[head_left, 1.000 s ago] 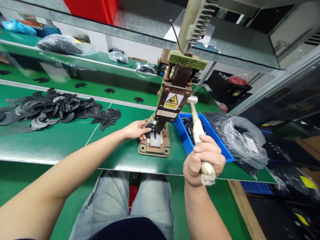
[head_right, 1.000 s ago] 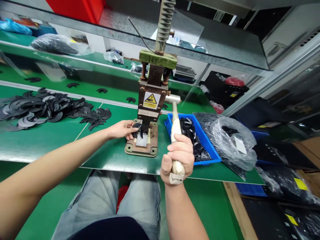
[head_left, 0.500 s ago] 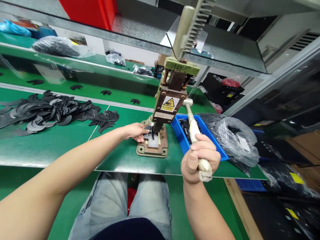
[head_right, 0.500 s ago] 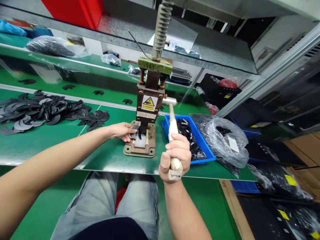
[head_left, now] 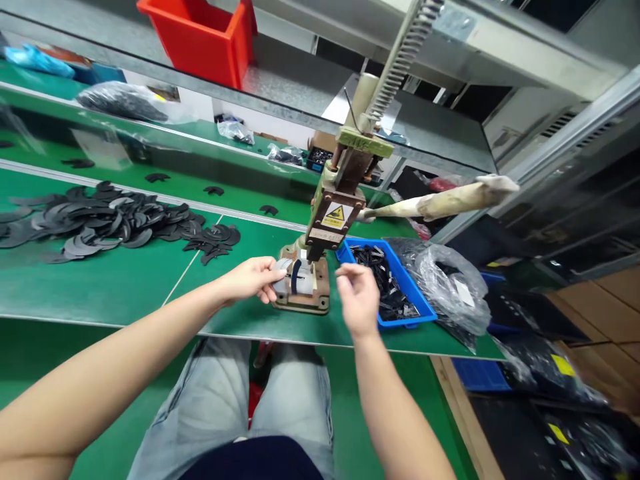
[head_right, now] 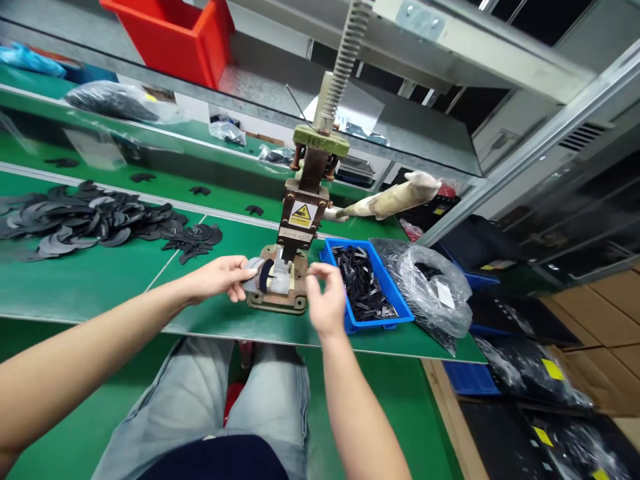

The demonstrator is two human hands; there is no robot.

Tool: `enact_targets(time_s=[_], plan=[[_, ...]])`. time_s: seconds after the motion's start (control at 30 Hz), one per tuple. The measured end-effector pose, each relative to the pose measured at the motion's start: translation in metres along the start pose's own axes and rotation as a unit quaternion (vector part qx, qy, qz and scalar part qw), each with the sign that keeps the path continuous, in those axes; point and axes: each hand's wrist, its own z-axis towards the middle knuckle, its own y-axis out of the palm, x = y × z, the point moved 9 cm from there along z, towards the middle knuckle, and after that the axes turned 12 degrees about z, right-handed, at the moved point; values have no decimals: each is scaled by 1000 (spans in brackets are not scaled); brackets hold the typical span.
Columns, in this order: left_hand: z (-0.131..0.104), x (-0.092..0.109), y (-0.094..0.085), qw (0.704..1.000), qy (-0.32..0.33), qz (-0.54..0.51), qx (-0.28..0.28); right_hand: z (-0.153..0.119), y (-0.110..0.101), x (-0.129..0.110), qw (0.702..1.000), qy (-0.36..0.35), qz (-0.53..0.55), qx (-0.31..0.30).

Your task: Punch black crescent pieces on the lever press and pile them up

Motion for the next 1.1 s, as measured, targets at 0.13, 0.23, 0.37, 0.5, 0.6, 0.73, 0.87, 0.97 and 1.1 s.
enact_targets(time_s=[0.13,0.23,0.37,0.5,0.6,0.73,0.87,0.97,1.1], plan=[[-34,1,17,1000,9,3,-15,-70,69,40,973,157,103,-135],[-47,-3,31,1000,6,0,-30,-84,90,31,969,162,148,-114],[-57,-9,45,998,-6,-30,-53,-91,92,22,972,160,157,-73],[-58,-15,53,993,-25,-62,-94,-97,88,15,973,144,162,-78],[-53,-15,43,997,-22,-29,-71,-91,83,6,981,113,107,-120],[-52,-5,21,996,31,87,15,-79,80,-17,976,-4,-36,-214],[-69,33,9,932,176,271,164,-77,81,-28,953,-85,-134,-257],[-69,38,26,916,214,314,128,-78,84,-33,942,-127,-155,-268],[-51,15,37,962,146,224,46,-80,83,-44,933,-180,-144,-275]])
